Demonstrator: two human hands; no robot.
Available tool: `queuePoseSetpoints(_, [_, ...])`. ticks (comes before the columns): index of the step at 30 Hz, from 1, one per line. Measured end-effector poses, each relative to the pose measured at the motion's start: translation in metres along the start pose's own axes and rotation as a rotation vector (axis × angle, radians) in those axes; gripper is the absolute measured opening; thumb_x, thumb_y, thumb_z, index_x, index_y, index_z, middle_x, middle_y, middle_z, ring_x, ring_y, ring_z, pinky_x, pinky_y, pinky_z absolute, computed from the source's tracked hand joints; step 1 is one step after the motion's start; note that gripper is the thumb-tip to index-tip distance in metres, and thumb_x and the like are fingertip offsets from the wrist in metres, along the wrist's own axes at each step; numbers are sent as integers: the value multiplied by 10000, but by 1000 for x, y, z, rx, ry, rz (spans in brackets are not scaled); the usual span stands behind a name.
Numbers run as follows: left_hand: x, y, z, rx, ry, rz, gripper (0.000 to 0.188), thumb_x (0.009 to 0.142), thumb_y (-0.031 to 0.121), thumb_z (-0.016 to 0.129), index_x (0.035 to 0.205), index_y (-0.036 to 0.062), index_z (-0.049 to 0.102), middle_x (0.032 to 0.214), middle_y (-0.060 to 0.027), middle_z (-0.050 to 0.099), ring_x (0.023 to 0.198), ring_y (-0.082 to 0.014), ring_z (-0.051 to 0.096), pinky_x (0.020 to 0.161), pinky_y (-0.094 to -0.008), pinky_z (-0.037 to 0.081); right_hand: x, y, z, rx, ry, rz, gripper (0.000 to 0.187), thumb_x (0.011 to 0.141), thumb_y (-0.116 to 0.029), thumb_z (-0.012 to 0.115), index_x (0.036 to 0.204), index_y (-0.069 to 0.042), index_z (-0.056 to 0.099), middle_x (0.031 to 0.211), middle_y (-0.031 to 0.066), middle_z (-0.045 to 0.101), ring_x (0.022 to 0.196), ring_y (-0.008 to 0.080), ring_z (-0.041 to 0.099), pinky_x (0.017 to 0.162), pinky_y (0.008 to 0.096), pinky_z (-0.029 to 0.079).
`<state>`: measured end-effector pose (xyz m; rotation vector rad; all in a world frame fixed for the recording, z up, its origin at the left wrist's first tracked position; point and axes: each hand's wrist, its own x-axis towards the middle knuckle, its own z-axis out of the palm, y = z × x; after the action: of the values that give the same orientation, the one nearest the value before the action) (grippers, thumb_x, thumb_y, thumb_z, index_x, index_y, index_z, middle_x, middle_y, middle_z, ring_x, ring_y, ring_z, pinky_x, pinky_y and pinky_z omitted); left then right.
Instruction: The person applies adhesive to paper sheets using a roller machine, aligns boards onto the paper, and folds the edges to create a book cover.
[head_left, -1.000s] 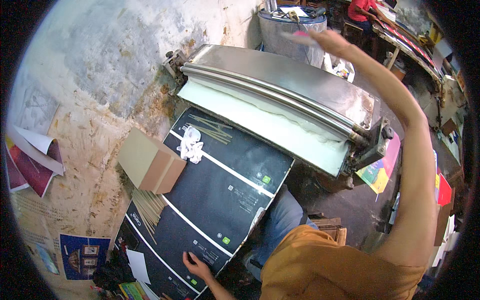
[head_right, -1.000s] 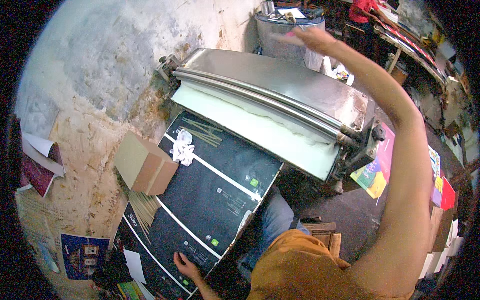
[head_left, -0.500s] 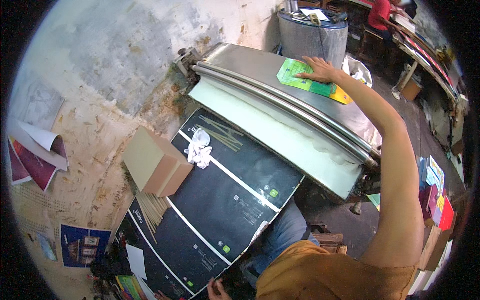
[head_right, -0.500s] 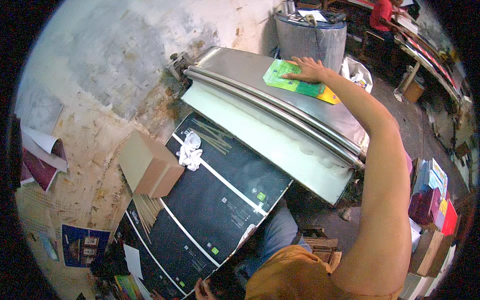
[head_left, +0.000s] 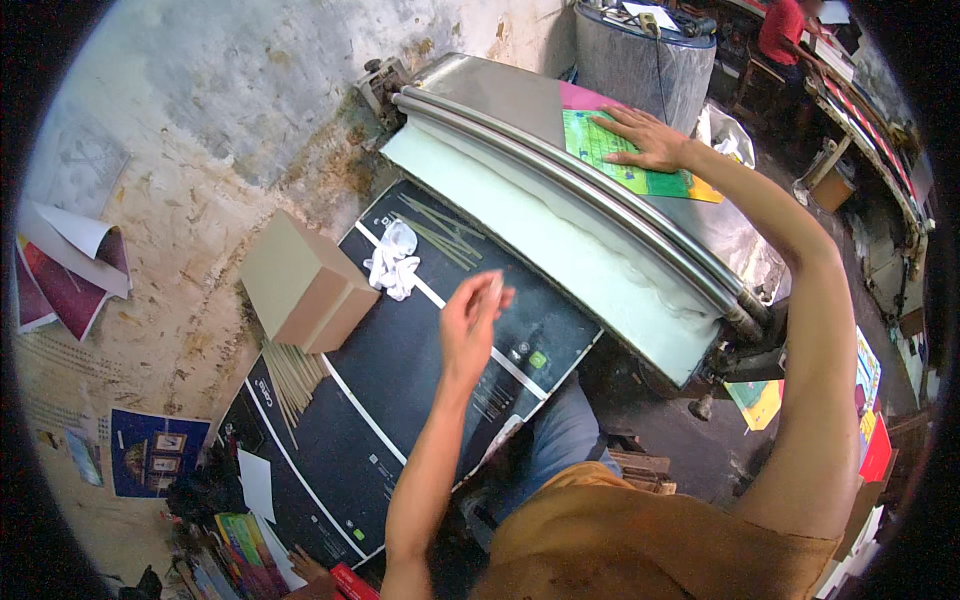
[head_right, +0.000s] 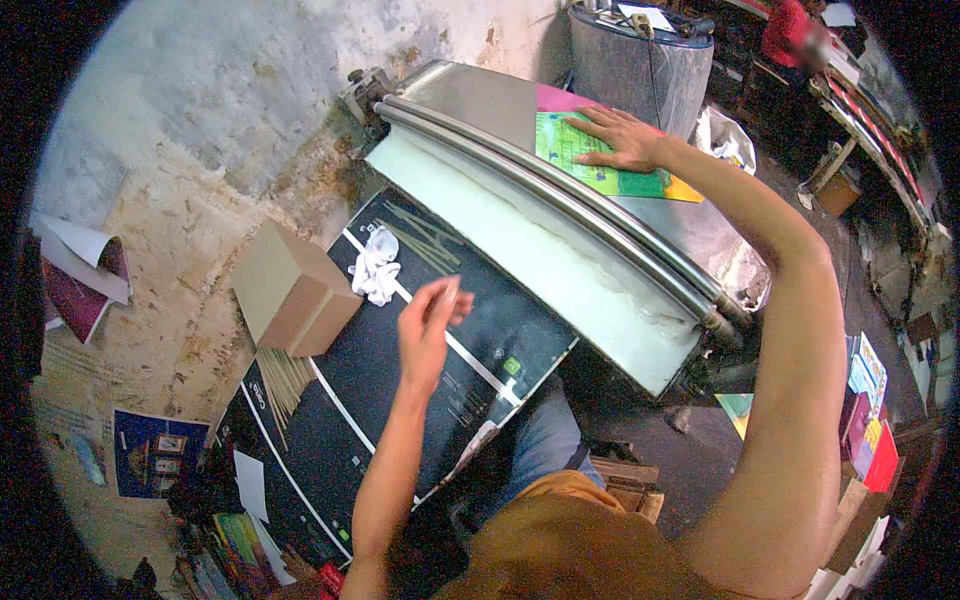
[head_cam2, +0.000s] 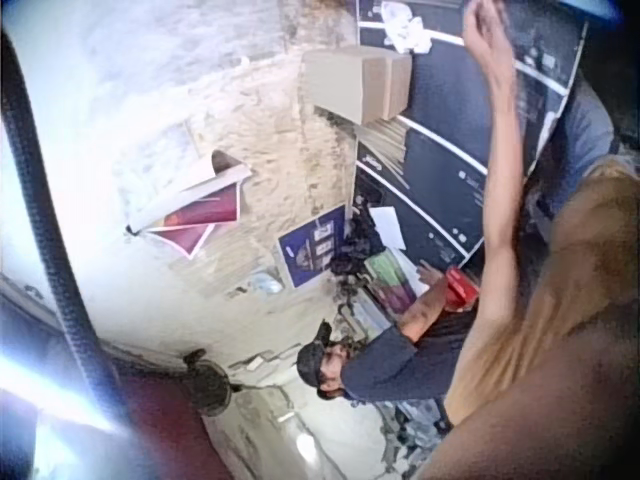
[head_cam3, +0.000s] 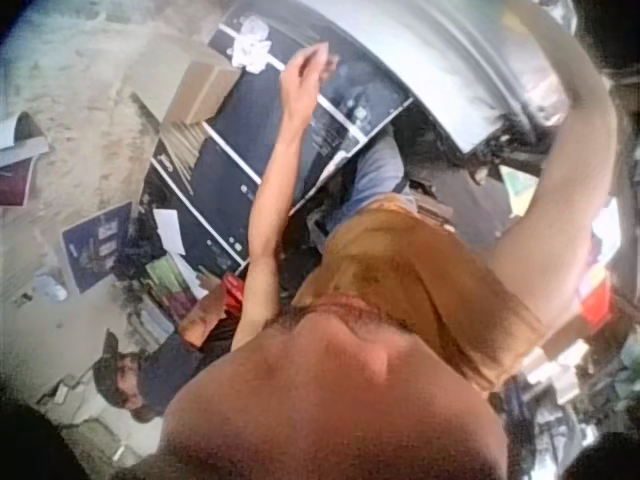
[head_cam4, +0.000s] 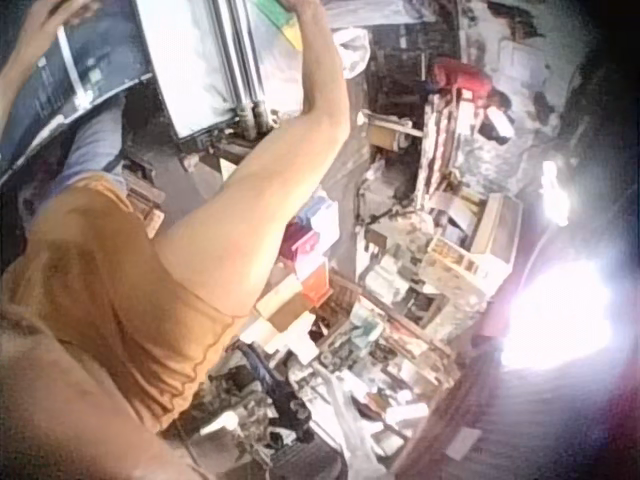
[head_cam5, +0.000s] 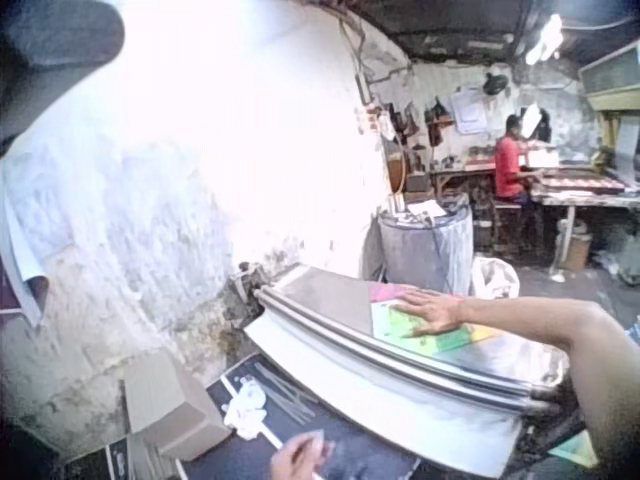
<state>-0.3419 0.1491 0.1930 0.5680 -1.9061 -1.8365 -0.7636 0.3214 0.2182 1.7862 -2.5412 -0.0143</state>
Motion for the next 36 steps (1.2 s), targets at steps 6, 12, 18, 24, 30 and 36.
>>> queuePoseSetpoints(6, [70,-11,75,-177,-11,-153,353,998,306,672,1149,-13,678,982,-43,693,829,-113,644,698,-249,499,-11,-15,-1,71,48,-138,764,1026,-656,328,1639,-215,212,1681,203,180,1558,372,161,1278,511,118])
queuePoseSetpoints(12, [96,-15,116,-214,39,-233,314,981,273,691,1052,-33,681,898,-31,649,766,-118,573,674,-279,462,-17,-27,-3,54,-12,-123,699,1060,-592,266,1645,-216,185,1694,164,160,1567,356,124,1285,509,79])
queuePoseSetpoints(18, [99,-10,136,-214,53,-255,274,973,236,689,909,-31,698,767,-16,614,717,-112,512,660,-294,427,-26,-23,1,125,38,-134,662,1069,-578,247,1628,-224,261,1691,158,185,1567,341,139,1285,497,77])
queuePoseSetpoints(24, [97,-22,121,-227,-56,-235,264,973,250,676,938,-10,695,829,3,588,743,-90,460,675,-280,397,-13,-28,1,733,-9,5,680,1077,-568,245,1594,-140,351,1652,155,303,1537,320,249,1273,436,137])
queuePoseSetpoints(30, [33,6,51,-125,70,-265,269,960,236,676,983,-28,727,868,-1,626,796,-93,487,723,-276,393,39,-83,-74,219,145,82,646,912,-402,697,1474,-143,513,1557,165,457,1412,345,447,1159,466,351])
queuePoseSetpoints(36, [-50,45,-24,-103,186,-166,279,944,272,688,951,-2,739,817,14,616,771,-95,488,709,-284,386,121,-221,-99,-435,182,-463,783,750,-177,792,1469,-263,495,1682,89,243,1532,334,237,1165,625,292])
